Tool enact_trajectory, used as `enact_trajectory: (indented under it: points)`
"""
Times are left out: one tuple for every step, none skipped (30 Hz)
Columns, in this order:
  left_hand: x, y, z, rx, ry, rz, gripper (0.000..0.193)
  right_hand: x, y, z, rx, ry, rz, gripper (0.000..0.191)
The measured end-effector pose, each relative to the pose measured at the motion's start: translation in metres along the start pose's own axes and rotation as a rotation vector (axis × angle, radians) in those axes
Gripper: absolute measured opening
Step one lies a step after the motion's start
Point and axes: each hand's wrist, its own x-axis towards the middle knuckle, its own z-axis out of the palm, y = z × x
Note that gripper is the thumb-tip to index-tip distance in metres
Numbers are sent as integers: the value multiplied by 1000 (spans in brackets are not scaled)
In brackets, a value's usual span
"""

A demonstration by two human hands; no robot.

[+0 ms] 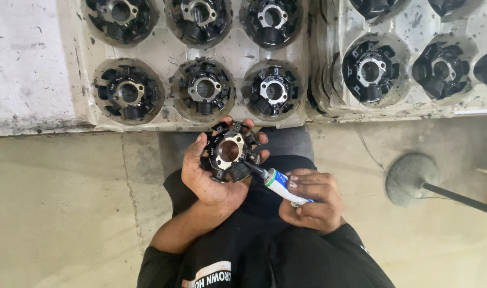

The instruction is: The person picks up small black mechanical parts from a tray, applies adhesive from a tube to the inner rim of each part, and places the part back into the tray. The person repeats this process for multiple parts.

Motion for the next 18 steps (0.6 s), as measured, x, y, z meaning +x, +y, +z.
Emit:
enact_trajectory:
  points:
    - [0, 0, -1, -11, -5, -12, 47, 1, -1, 0, -3, -2, 6, 47]
    - [0, 0, -1, -21, -9, -25, 47, 1, -1, -1, -5, -3, 12, 46]
    - [1, 0, -2, -29, -5, -27, 47, 2, -2, -2, -8, -6, 18, 46]
    - [1, 0, -2, -35, 0, -30, 47, 2, -3, -3, -17, -16, 27, 45]
    - [2, 1, -2, -42, 3, -33, 48, 3, -4, -4, -27, -26, 35, 44]
    - [2, 2, -1, -25, 4, -34, 48, 4, -4, -5, -36, -35, 43, 44]
    - [4, 4, 1, -8, 1, -35, 49, 4, -3, -3, -4, 7, 32, 45]
    - [6, 7, 4, 9, -4, -36, 49, 4, -1, -1, 29, 50, 20, 45]
    - [8, 10, 7, 49, -27, -28, 50, 4, 2, 3, 62, 92, 7, 46]
    - [12, 15, 11, 89, -50, -18, 51, 3, 5, 9, 78, 227, 8, 45]
    - [16, 20, 16, 128, -72, -8, 51, 2, 8, 16, 95, 363, 11, 44]
    - [21, 26, 21, 167, -105, -19, 50, 0, 10, 19, 111, 497, 17, 43]
    - [29, 32, 26, 206, -140, -32, 49, -1, 12, 20, 74, 485, 72, 47]
    - [39, 35, 31, 247, -178, -50, 47, -3, 13, 17, 34, 475, 129, 51]
    - [49, 38, 36, 324, -207, -51, 47, -4, 16, 17, -1, 472, 185, 55]
    - [61, 40, 40, 405, -239, -48, 46, -4, 22, 18, 5, 505, 179, 53]
    - [73, 42, 44, 484, -266, -44, 45, -4, 28, 18, 12, 536, 177, 51]
    - [86, 44, 48, 549, -279, -30, 44, -6, 34, 18, 18, 563, 179, 49]
